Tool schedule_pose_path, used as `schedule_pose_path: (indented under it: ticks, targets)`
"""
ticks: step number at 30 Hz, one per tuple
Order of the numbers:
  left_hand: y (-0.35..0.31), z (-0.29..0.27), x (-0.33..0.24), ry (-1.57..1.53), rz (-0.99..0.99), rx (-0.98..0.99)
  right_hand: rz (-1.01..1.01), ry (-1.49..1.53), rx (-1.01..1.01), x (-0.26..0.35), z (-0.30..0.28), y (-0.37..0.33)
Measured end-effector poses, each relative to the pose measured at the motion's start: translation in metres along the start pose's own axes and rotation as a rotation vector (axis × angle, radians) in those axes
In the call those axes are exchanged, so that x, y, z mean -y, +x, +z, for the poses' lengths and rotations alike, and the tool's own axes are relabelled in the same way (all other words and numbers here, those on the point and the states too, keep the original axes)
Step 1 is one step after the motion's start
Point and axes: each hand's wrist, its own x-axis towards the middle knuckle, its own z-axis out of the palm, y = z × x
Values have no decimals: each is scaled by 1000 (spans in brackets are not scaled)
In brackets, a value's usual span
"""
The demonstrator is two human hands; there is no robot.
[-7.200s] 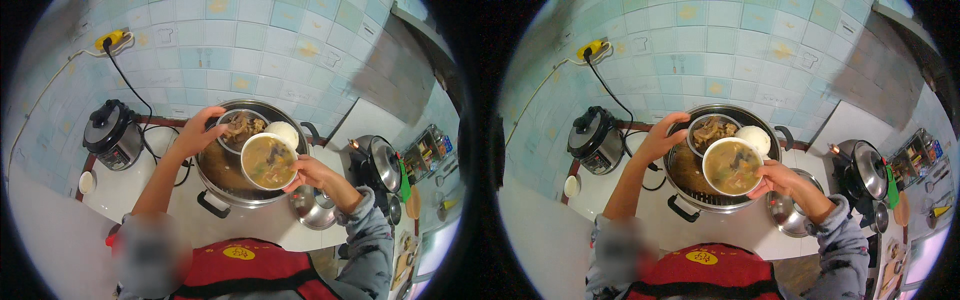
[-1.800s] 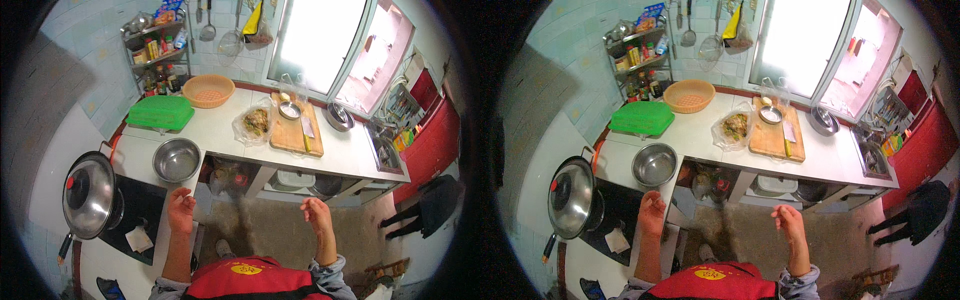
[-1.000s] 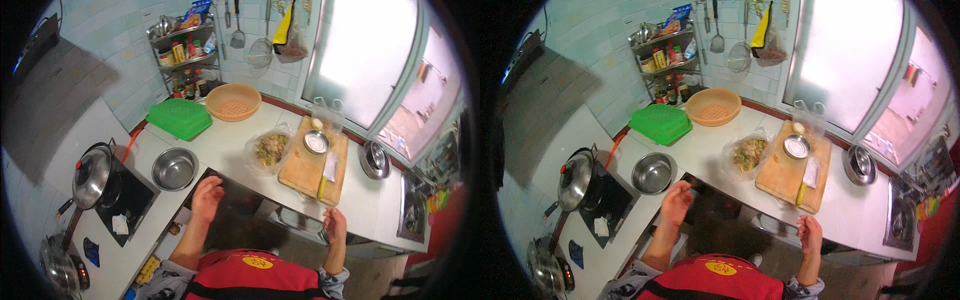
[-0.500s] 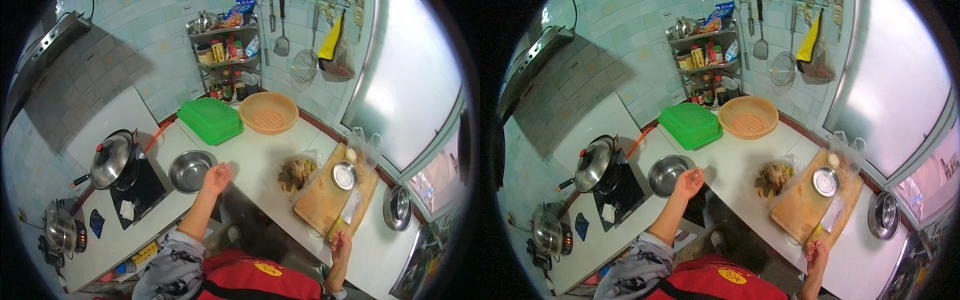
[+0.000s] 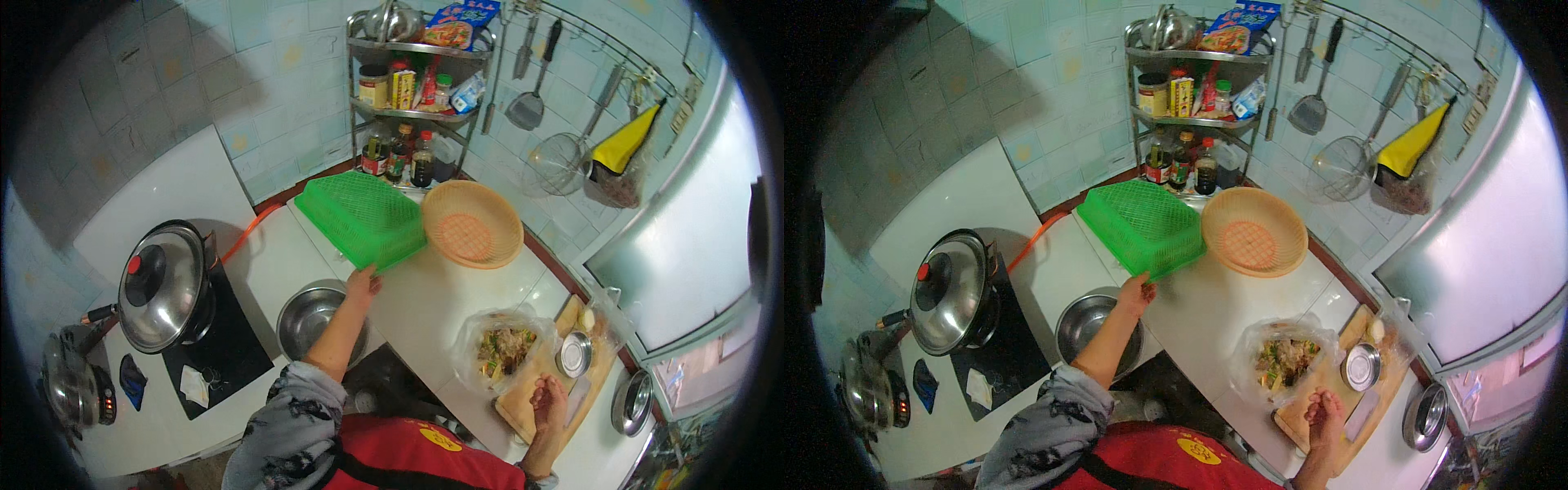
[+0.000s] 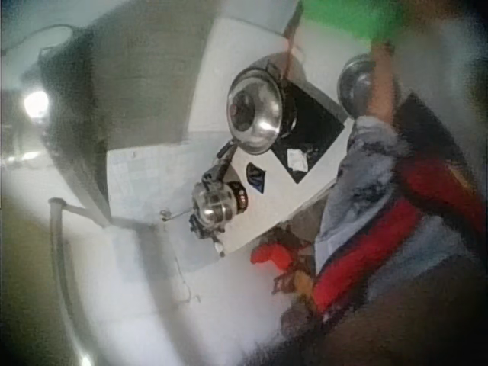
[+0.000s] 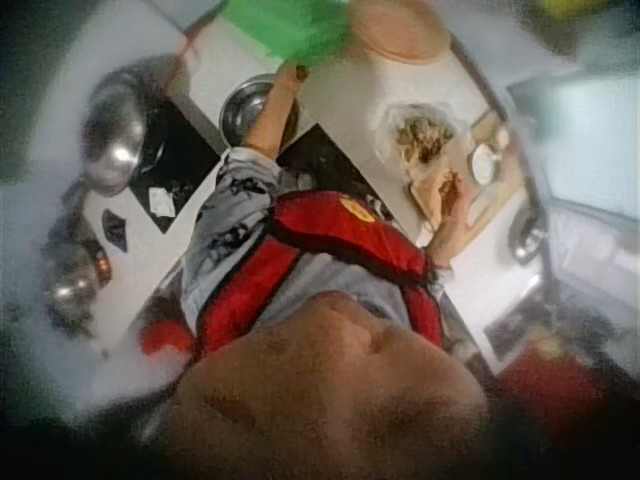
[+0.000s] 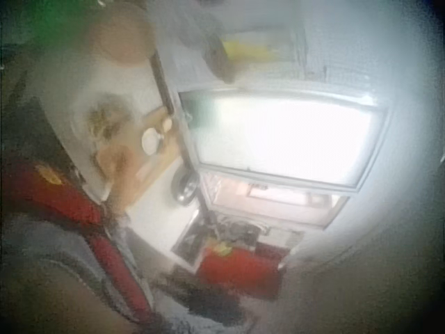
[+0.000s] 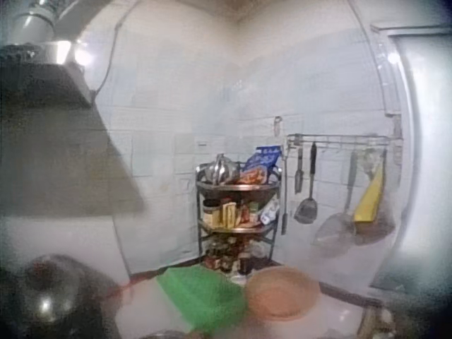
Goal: The person transfers cooked meat from a plastic bag into a metal bowl, then places the bowl into a steamer pot with buns. They pour soup into a bowl and place it in the steamer as well. The person then packs noodles and vegetables into separate plastic bags and washes their hands.
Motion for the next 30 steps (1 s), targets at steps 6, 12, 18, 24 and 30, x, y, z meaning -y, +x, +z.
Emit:
schedule_pose_path:
  ticks: [6,12,18,24,30]
  targets:
    - [-32,65,-47,-105,402,52,62,-54,180,-4,58,36]
    - [-51,82,-94,-198,523,-6,123,-114,315,11,86,58]
    - [-116,82,-86,256,756,33,85,-219,404,16,95,101]
    - [-147,107,-2,1207,1361,216,80,-238,575,11,123,134]
    - [-120,154,67,1454,1623,707,366,-30,556,-24,140,160]
